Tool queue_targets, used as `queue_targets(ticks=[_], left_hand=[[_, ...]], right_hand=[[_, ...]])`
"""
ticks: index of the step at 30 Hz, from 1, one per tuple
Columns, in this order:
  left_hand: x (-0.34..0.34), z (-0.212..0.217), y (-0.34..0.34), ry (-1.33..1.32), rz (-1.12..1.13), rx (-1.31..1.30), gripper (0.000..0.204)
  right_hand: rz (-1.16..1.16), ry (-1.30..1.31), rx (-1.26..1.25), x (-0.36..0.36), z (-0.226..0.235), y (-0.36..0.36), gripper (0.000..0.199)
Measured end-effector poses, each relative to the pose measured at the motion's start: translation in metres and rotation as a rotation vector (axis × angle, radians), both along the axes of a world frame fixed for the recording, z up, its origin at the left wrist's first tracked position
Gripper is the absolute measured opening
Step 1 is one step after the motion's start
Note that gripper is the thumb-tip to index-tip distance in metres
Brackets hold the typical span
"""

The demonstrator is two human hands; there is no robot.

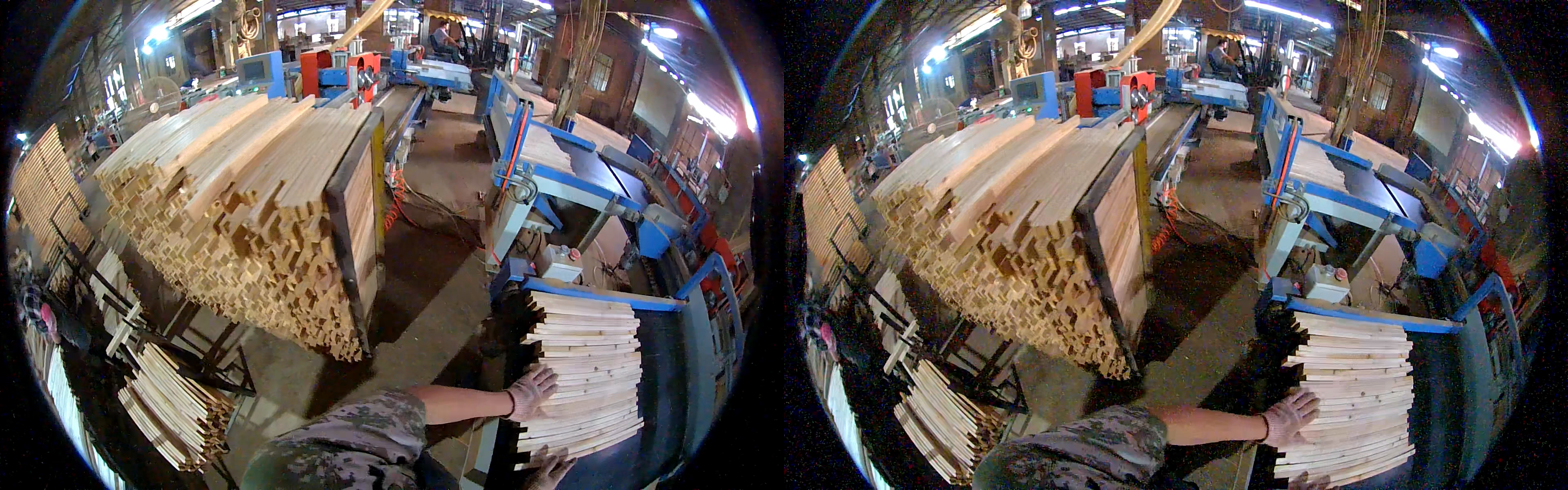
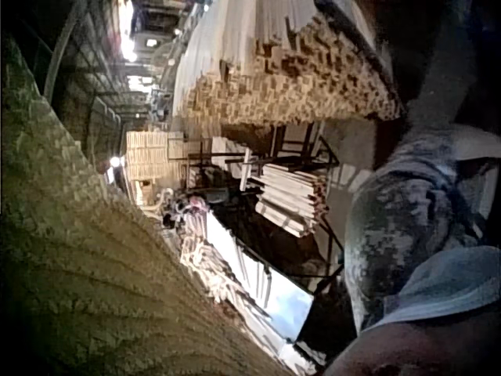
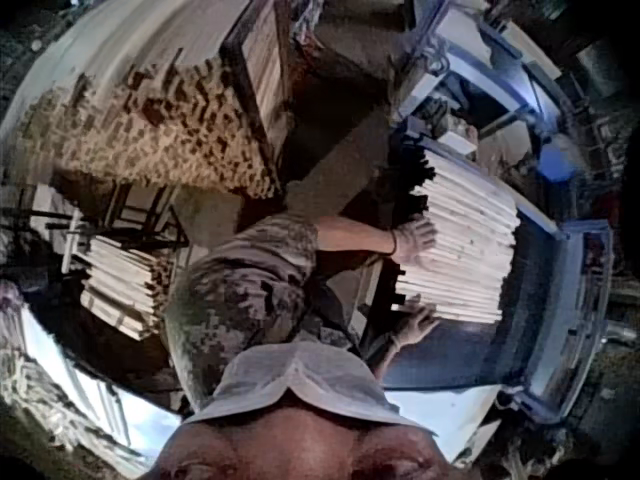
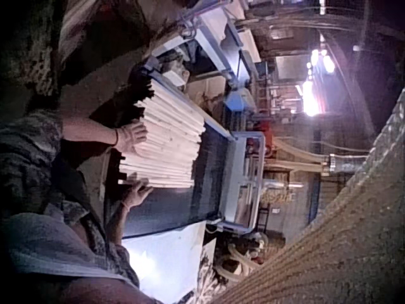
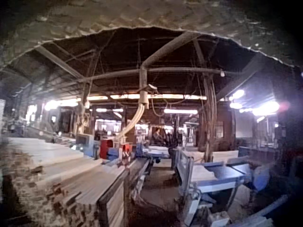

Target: The person picks up bundles of thin wood slats from large piles and places them onto a workbench, arranging them side-by-side into flat layers with gloved hands.

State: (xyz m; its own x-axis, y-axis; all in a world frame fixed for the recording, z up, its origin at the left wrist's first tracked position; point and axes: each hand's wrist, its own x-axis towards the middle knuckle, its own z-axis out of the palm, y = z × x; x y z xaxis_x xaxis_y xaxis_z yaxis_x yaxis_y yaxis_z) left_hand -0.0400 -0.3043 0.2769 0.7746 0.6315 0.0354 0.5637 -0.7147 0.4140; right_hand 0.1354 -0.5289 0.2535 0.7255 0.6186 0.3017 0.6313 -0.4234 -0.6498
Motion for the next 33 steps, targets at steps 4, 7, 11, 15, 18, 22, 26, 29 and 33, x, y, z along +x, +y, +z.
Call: queue_targets(ticks=[4,7,11,15,18,22,26,29,33], left_hand=[[-0.068,-0.025,-0.063,-0.228,0.14,-0.055,0.08],[-0.106,-0.04,-0.114,-0.383,0.133,-0.272,0.069],[-0.184,-0.098,-0.198,-0.279,0.293,-0.689,0.061],[-0.254,-0.118,-0.257,-0.204,0.419,-0.767,0.06],[-0.305,-0.132,-0.295,-0.181,0.534,-0.796,0.058],[-0.35,-0.153,-0.322,-0.105,0.624,-0.843,0.057],[-0.414,-0.177,-0.349,-0.055,0.754,-0.913,0.056],[-0.46,-0.196,-0.368,-0.023,0.865,-0.951,0.055],[-0.513,-0.225,-0.389,0.027,0.946,-1.002,0.053]], right_hand=[[0.197,0.182,0.145,-0.047,-0.006,-0.023,0.068],[0.322,0.034,0.104,-0.075,0.006,-0.07,0.071],[0.509,0.147,0.179,-0.109,-0.028,-0.114,0.068],[0.755,0.603,0.086,-0.142,-0.087,-0.166,0.061],[1.067,0.095,-0.175,-0.122,-0.196,-0.198,0.039],[0.786,0.556,-0.544,-0.177,-0.162,-0.221,0.042],[0.801,0.553,-0.515,-0.223,-0.138,-0.202,0.041],[0.835,0.547,-0.512,-0.263,-0.128,-0.183,0.04],[0.828,0.551,-0.503,-0.308,-0.121,-0.172,0.04]])
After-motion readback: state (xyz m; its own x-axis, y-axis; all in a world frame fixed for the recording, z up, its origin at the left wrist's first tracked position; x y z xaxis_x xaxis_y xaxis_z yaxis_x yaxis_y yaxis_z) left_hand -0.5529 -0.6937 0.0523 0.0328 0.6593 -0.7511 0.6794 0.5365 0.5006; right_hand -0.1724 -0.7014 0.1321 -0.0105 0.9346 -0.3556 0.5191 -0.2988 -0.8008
